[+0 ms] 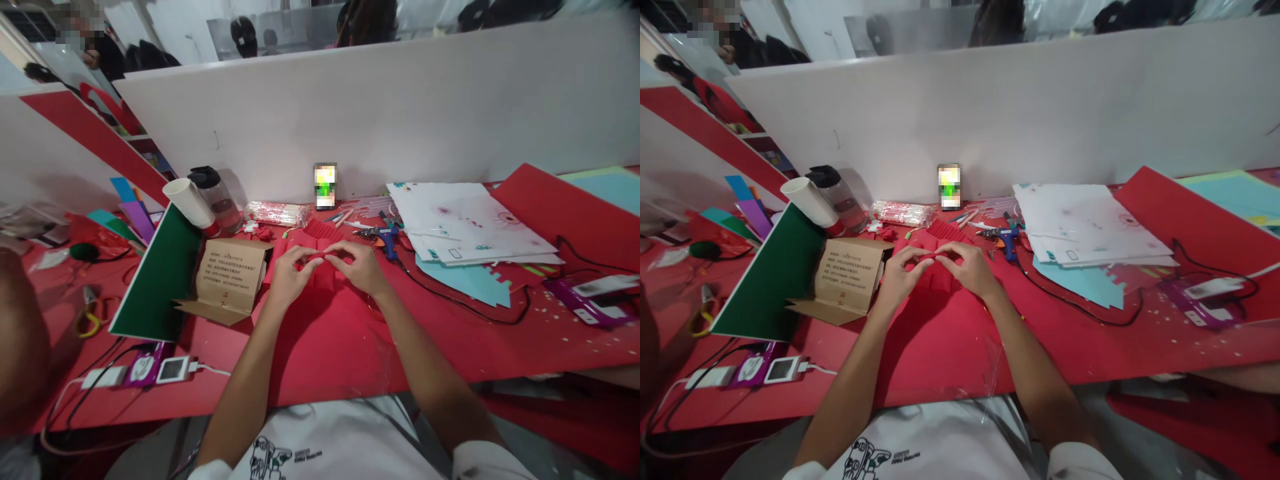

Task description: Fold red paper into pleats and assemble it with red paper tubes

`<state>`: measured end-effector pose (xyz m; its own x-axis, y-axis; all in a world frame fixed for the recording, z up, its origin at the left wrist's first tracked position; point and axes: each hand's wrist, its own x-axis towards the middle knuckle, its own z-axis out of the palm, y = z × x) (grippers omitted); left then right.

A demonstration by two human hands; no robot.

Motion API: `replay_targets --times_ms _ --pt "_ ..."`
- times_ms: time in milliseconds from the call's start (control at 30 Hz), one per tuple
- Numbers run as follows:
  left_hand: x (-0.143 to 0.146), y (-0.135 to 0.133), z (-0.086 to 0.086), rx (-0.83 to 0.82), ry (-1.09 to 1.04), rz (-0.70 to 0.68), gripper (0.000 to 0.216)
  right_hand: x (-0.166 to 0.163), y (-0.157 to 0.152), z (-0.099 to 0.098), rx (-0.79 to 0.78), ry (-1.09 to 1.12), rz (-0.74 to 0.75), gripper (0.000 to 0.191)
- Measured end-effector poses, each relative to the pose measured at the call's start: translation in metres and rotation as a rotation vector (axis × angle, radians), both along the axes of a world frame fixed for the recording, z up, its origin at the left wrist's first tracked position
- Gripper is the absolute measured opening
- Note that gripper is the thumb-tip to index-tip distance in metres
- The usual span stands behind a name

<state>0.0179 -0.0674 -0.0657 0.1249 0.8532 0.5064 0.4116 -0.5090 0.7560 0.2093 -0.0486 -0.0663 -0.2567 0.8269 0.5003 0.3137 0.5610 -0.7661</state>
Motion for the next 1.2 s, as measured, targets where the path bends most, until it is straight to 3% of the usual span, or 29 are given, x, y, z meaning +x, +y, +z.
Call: replay_targets --times_ms 667,933,1200 --pt "-0.0006 -0.0023 0.0027 0.072 0.061 0.001 0.015 0.0001 -0.0002 0.0005 0.009 0.009 0.022 0.016" --pt "0.0021 -0.0037 0.0064 -0.053 -0.129 -0.045 0.016 0.0029 -0.0012 0.0069 -0.203 0.166 0.128 0.019" --pt "-0.0017 0.0031 -0.0032 -0.218 -0.293 -0.072 0.026 0.0007 0.0023 0.0031 -0.214 0.213 0.066 0.024"
